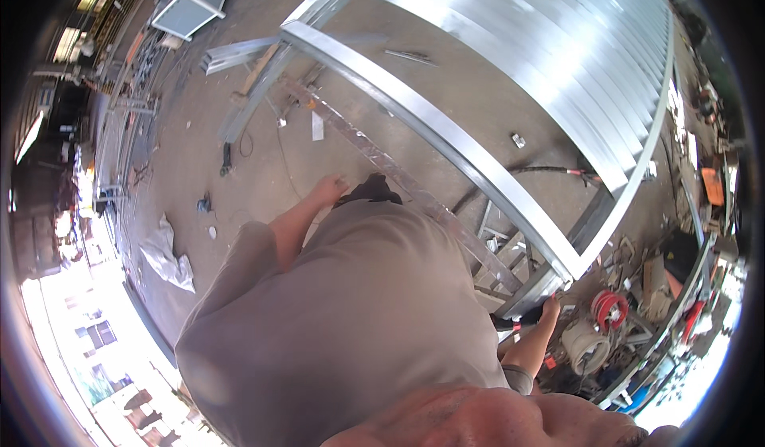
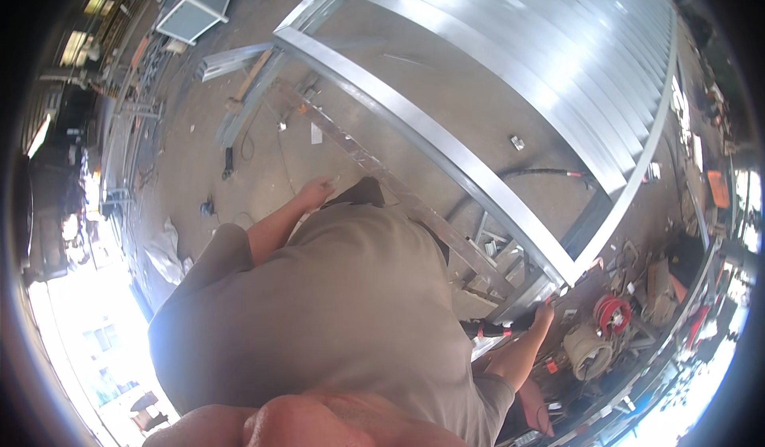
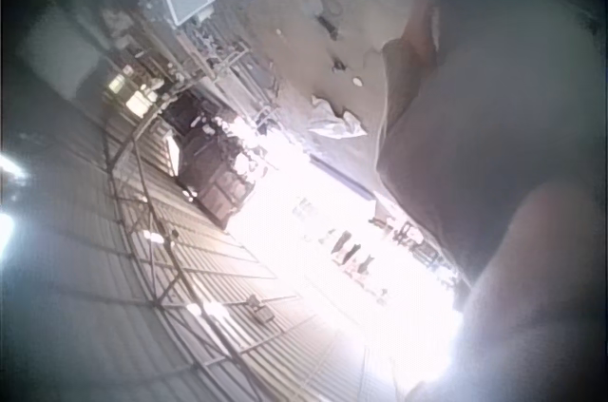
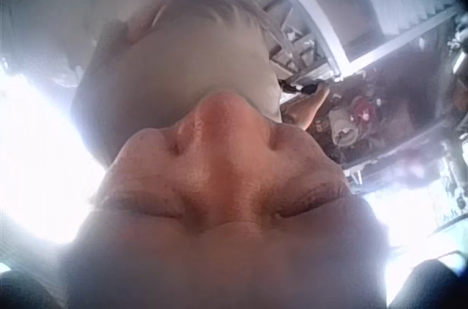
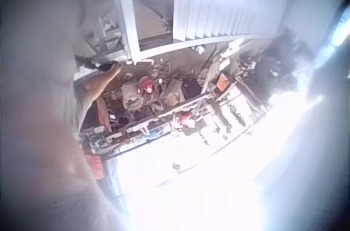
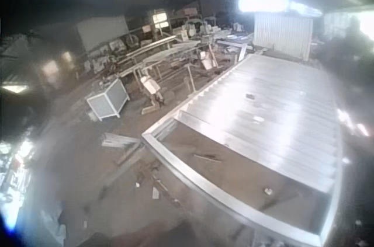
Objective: The person assembles a metal frame by placing rectangular aluminum profiles into a larger frame structure and tack-welding them in place. They repeatedly position and weld multiple profiles, then gather and stack the finished pieces.
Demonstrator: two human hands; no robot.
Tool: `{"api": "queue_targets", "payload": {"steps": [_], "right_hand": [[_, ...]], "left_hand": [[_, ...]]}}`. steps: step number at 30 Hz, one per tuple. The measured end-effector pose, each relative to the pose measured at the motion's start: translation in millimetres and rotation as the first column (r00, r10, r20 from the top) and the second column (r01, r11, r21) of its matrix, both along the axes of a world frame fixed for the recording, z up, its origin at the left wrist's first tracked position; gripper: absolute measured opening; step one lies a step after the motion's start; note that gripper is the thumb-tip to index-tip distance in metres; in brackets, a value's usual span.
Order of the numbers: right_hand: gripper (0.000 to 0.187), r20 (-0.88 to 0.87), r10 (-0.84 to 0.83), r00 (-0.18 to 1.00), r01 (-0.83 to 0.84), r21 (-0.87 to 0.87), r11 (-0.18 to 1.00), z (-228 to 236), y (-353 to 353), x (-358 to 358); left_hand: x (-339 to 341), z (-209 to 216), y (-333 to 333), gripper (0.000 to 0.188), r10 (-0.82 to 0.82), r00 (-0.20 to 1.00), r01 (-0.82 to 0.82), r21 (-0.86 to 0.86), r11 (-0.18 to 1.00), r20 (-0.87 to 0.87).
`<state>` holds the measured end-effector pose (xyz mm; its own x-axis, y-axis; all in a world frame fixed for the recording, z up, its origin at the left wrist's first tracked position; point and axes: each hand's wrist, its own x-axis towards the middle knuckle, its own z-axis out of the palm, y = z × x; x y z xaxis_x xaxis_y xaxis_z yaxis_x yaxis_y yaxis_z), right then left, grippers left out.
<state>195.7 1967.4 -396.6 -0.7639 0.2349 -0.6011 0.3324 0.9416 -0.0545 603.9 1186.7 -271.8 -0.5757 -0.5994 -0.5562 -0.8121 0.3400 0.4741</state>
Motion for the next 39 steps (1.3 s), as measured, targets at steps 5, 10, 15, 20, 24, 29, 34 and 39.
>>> {"api": "queue_targets", "payload": {"steps": [5,10,15,20,24,29,34,39], "right_hand": [[0.060,-0.070,0.130,0.989,-0.131,-0.001,0.991,41,-15,21],[0.071,-0.193,-0.228,0.954,0.238,0.027,0.971,113,-76,66],[0.070,-0.418,-0.253,0.872,0.380,0.255,0.889,184,-204,117],[0.059,-0.536,-0.278,0.797,0.355,0.045,0.934,195,-344,161],[0.055,-0.616,0.092,0.782,-0.087,0.039,0.995,191,-476,177],[0.054,-0.518,0.100,0.850,-0.249,-0.226,0.942,206,-708,163],[0.056,-0.282,0.270,0.921,-0.371,-0.847,0.379,249,-994,157],[0.086,-0.657,0.392,0.644,-0.737,-0.671,0.087,324,-1206,177]], "left_hand": [[-12,34,-93,0.056,0.201,0.919,-0.314,-0.321,0.893,-0.339],[14,113,-308,0.080,0.434,0.841,-0.539,-0.433,0.723,-0.322],[57,179,-497,0.112,0.431,0.857,-0.478,-0.748,0.461,-0.282],[70,185,-599,0.123,0.355,0.921,-0.098,-0.787,0.609,0.160],[64,188,-637,0.115,0.203,0.955,-0.029,-0.615,0.788,0.216],[28,208,-645,0.101,0.180,0.951,-0.299,-0.599,0.743,-0.252],[-57,263,-637,0.095,-0.119,0.915,-0.188,-0.669,0.719,-0.385],[-126,331,-592,0.099,-0.280,0.936,0.086,-0.631,0.771,-0.215]]}}
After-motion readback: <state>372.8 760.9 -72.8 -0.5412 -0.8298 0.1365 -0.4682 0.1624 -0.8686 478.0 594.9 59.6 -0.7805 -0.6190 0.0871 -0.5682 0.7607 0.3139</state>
